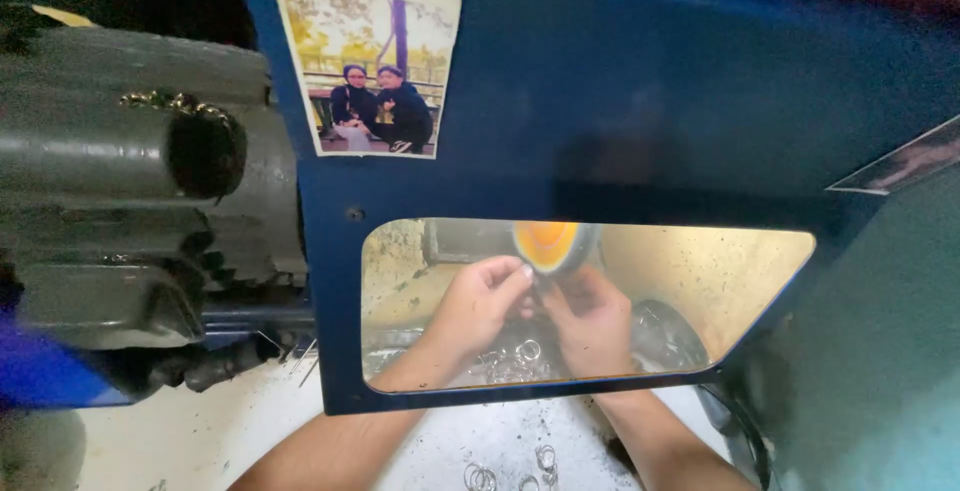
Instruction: Polishing small metal rings using a bench-mounted rotating polishing wheel.
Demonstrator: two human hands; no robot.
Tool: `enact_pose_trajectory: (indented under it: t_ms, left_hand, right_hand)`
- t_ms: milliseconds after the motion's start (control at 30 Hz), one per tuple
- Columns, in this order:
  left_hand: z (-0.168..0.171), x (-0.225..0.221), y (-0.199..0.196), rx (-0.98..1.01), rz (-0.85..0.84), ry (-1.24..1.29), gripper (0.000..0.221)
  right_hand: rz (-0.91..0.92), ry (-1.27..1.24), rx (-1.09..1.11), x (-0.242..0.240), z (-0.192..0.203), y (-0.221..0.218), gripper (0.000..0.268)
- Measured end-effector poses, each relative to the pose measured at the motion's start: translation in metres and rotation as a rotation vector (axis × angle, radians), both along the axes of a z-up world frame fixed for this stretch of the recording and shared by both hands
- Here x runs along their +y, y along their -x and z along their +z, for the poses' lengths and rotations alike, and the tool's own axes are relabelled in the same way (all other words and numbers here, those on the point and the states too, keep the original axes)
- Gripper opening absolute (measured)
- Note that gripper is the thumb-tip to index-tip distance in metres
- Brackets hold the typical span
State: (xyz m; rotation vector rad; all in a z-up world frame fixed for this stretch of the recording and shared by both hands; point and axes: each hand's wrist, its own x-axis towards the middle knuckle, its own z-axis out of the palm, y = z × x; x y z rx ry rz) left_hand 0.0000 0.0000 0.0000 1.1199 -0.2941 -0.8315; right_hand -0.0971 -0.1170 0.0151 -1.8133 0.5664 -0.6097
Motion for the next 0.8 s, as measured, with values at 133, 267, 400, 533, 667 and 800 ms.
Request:
enact_pose_trajectory:
  t_ms: [133,267,400,533,667,800]
  left_hand:
    - [0.038,0.018,0.003,-0.265,-0.146,-0.126,0.024]
    - [0.013,0.009,0.001,-0.217,-0.099,-0.045,0.023]
    - [0.021,0.014,0.003,-0.166,-0.058,0.007,0.021]
    - [0.050,0.029,0.006,-0.500,-0.053,-0.019,0.017]
    - [0.040,0.032,0.003,-1.253,0.220,0.242,0.008]
    - [0.045,0.033,0.000,-1.529,0.310,0.273,0.008]
  right_hand:
    - [-0.132,-0.114,-0.082,0.016,0.011,0.012,0.020]
    - [-0.109,-0.001,-0.042,0.009,0.001,0.006,0.019]
    - [-0.091,0.007,-0.021,0.017,0.014,0.003,0.023]
    - [-0.022,0.145,-0.215,0.003,0.001,0.023,0.011]
    - [0.173,0.384,-0.351,0.000,0.022,0.028,0.008]
    - [0.229,0.454,-0.355,-0.003,0.031,0.029,0.010]
